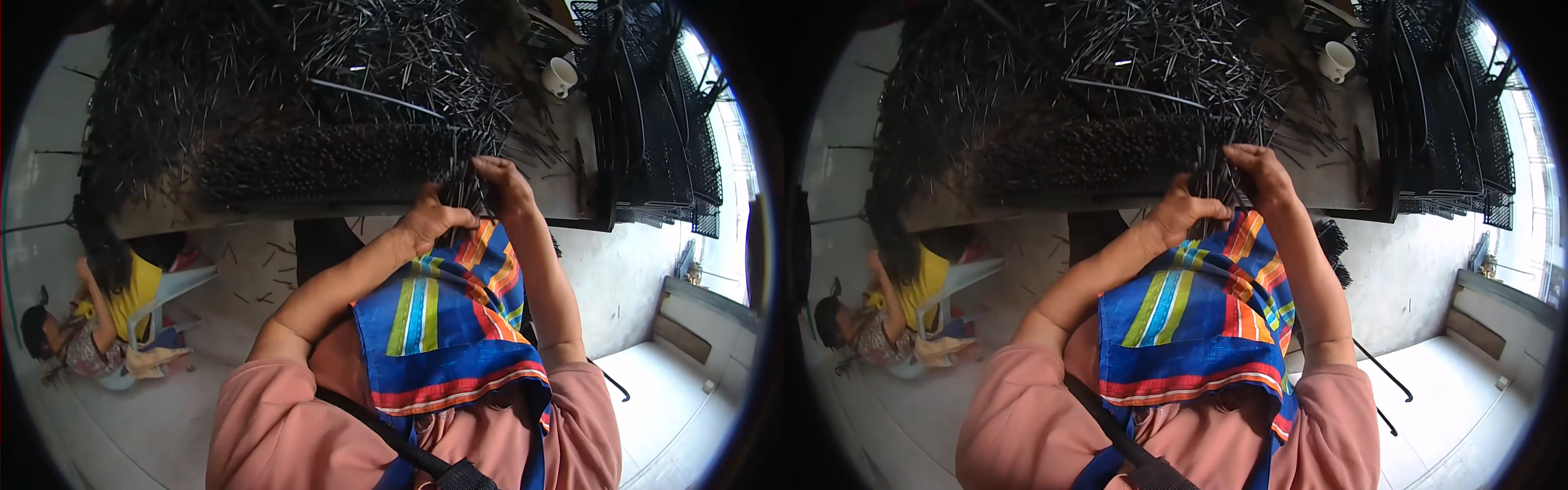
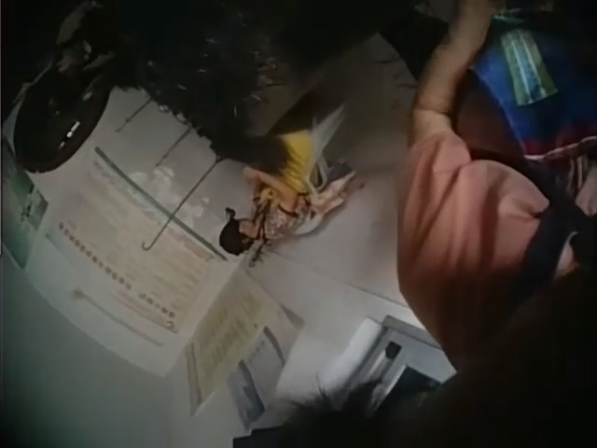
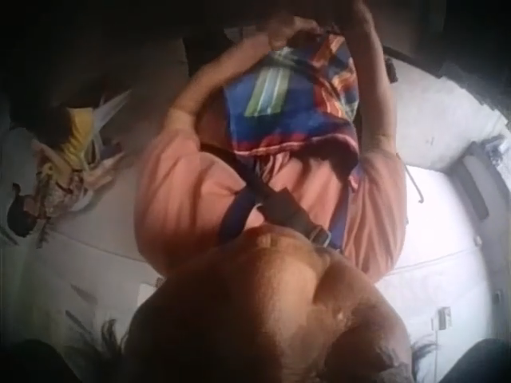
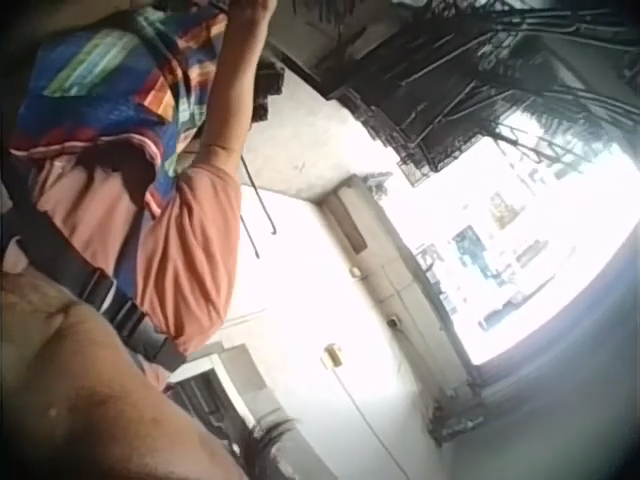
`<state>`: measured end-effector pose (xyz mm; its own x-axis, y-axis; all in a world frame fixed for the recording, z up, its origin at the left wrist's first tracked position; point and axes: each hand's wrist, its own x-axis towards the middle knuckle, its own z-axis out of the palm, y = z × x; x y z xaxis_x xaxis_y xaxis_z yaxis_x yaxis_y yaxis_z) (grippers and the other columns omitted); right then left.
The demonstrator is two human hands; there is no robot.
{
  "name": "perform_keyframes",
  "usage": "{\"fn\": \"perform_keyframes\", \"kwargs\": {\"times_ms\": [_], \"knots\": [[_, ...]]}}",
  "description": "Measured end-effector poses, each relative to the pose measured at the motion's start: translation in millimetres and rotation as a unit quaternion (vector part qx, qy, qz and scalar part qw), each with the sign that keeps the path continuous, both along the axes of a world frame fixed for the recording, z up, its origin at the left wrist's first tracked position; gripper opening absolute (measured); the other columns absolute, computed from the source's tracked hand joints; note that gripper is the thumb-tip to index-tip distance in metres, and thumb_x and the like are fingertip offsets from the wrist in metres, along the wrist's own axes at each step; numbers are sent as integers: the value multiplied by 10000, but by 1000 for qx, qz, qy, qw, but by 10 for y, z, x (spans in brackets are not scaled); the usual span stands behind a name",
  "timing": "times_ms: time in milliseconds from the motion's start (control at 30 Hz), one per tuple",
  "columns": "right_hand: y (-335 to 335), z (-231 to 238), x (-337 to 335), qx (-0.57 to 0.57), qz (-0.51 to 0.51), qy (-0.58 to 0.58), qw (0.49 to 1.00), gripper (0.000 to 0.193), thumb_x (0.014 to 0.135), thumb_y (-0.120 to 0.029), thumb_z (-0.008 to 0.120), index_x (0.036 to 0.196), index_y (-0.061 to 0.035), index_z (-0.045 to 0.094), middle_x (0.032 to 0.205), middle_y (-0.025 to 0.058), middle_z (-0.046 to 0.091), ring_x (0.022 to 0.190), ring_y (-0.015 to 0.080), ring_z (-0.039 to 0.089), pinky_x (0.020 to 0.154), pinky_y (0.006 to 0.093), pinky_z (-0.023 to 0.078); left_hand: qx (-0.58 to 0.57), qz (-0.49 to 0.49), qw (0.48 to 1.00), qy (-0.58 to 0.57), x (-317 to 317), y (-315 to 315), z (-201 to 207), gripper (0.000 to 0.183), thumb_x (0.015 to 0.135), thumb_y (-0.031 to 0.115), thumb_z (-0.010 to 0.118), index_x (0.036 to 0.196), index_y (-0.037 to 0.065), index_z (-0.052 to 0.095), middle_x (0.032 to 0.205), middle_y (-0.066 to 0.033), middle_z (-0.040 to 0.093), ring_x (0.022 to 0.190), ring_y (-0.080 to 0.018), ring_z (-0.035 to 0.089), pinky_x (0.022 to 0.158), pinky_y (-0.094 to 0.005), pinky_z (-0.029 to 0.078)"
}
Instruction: Inserting small metal pins into a grid template to manually assemble a wire mesh component.
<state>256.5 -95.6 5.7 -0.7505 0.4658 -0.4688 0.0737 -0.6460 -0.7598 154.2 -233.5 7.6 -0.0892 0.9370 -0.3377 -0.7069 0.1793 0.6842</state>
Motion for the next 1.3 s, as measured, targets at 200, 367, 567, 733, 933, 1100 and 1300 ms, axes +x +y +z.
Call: {"fn": "perform_keyframes", "kwargs": {"times_ms": [200,367,567,733,933,1100,1300], "knots": [[-394,-324,105,-6,-111,-16,994,119,841,-62,660,730,-50,620,650,-25,580,521,66,497,486,217,387,-44,-21,998,42,29,-296,-255,163,655,-90,654,794,-5,663,717,-72,664,603,-163,635,569,-293,531],[-556,-363,-31,49,-169,-38,984,107,837,-63,651,741,-51,606,637,-25,545,508,66,461,474,224,370,-58,-19,997,52,-122,-369,-281,211,653,-85,659,842,8,649,707,-49,645,597,-156,631,549,-293,539],[-209,-271,-42,112,-316,7,942,97,870,-73,628,793,-53,572,653,3,543,497,89,472,461,206,367,-104,14,994,19,-185,-617,-272,234,697,-63,672,914,19,642,795,-57,654,690,-161,648,609,-290,548],[-630,-261,-176,86,-234,-28,968,103,859,-58,632,780,-48,566,633,18,544,478,108,502,435,228,386,-70,202,976,33,-157,-516,-327,183,745,-49,672,915,19,660,842,-37,676,729,-128,645,671,-255,540],[-928,-291,-243,43,-158,-81,983,130,831,-36,636,721,-13,571,611,59,582,475,125,536,448,237,431,-55,157,977,130,-186,-644,-340,191,748,-55,662,922,23,677,850,-26,682,735,-99,639,665,-238,524],[-1008,-326,-232,53,-120,-85,988,106,831,-43,642,750,-16,580,625,57,591,493,127,551,466,238,442,-68,217,963,147,-161,-674,-461,141,773,-72,655,891,-1,679,824,-52,684,706,-124,657,660,-235,542],[-1020,-369,-210,52,-66,-106,991,101,836,-56,646,761,-30,583,636,37,588,505,114,548,466,233,428,-35,231,956,178,-160,-712,-478,154,759,-83,655,884,4,682,828,-46,684,712,-123,654,663,-239,541]]}}
